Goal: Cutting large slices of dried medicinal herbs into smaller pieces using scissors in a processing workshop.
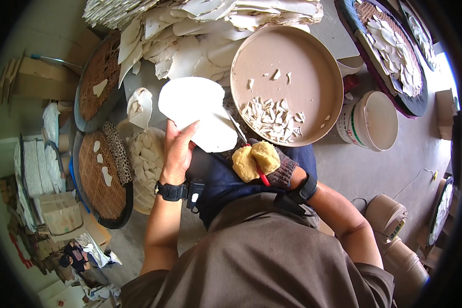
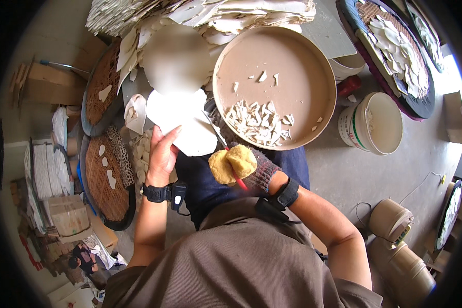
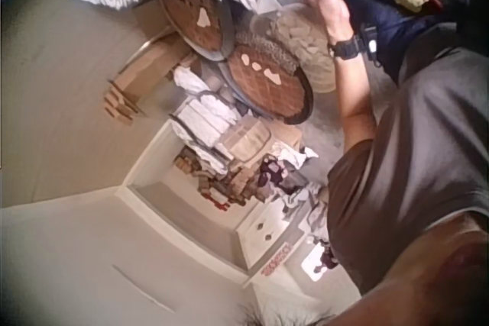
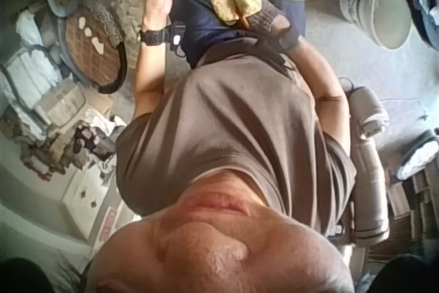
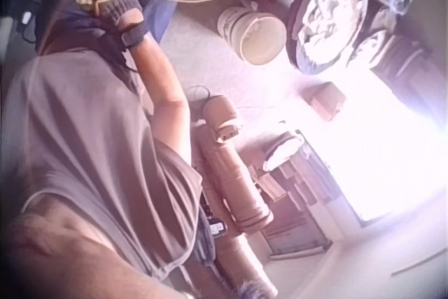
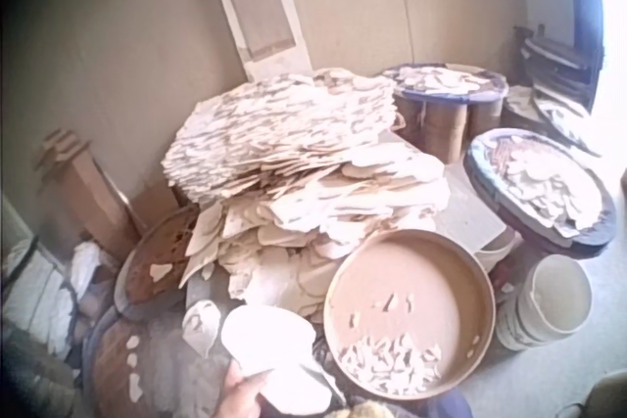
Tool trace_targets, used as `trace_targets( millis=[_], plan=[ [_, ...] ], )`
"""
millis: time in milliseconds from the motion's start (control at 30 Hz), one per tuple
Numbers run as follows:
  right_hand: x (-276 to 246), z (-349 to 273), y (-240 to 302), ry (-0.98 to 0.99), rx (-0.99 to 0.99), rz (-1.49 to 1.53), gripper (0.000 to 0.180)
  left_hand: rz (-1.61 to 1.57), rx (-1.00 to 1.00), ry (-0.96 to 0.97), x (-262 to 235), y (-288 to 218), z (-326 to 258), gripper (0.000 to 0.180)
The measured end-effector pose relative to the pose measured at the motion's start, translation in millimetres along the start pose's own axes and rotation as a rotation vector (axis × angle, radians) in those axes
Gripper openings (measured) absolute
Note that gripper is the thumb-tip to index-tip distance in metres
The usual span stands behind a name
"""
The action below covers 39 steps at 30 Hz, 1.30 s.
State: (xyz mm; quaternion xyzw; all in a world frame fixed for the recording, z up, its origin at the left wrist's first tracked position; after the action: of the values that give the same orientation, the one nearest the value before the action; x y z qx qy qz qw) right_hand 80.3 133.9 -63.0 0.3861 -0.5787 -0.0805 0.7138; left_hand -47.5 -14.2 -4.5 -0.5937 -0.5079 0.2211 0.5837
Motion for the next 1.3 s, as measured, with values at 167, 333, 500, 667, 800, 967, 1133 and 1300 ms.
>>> trace_targets(
  millis=[167, 333, 500, 667, 800, 967, 1133, 1300],
  plan=[
    [-5.8, -3.4, -7.0, -0.048, -0.059, 0.279, 0.022, -0.008, -0.001, -0.018, -2.6, 1.2, 2.2, 0.042],
    [-15.5, -10.2, -17.0, -0.076, -0.075, 0.143, 0.018, -0.104, -0.160, 0.043, -8.3, 0.7, 0.0, 0.033],
    [-19.1, -20.1, -15.4, 0.049, -0.043, 0.266, 0.030, 0.126, 0.130, 0.168, -18.2, -35.7, -15.7, 0.018],
    [-21.0, -21.8, -27.6, 0.100, 0.006, 0.209, 0.037, 0.778, 0.554, 0.232, -3.0, -67.1, -15.6, 0.009],
    [-12.4, -20.8, -25.9, 0.297, -0.014, 0.549, 0.036, 0.791, 0.562, 0.251, -5.9, -68.6, -17.4, 0.007],
    [-10.9, -23.3, -25.4, 0.172, 0.018, 0.368, 0.033, 0.790, 0.487, 0.268, -8.3, -65.8, -19.2, 0.007],
    [5.8, -19.5, -13.4, 0.204, 0.012, 0.616, 0.031, 0.799, 0.490, 0.292, -10.3, -64.5, -18.2, 0.006],
    [13.9, -15.1, -2.2, 0.040, -0.047, 0.426, 0.026, 0.793, 0.519, 0.335, -13.7, -59.0, -17.7, 0.012]
  ],
)
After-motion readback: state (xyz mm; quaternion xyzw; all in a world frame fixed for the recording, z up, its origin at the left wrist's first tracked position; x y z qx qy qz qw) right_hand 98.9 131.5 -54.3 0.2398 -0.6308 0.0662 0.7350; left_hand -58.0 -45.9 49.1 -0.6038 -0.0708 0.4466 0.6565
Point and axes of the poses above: each hand's wrist, its own z-axis towards the middle knuckle, its own x-axis out of the palm, y = z × x, the point moved 5 cm from there along z, towards the middle knuckle, and after that the axes turned 7 degrees about y, right-handed, at the moved point
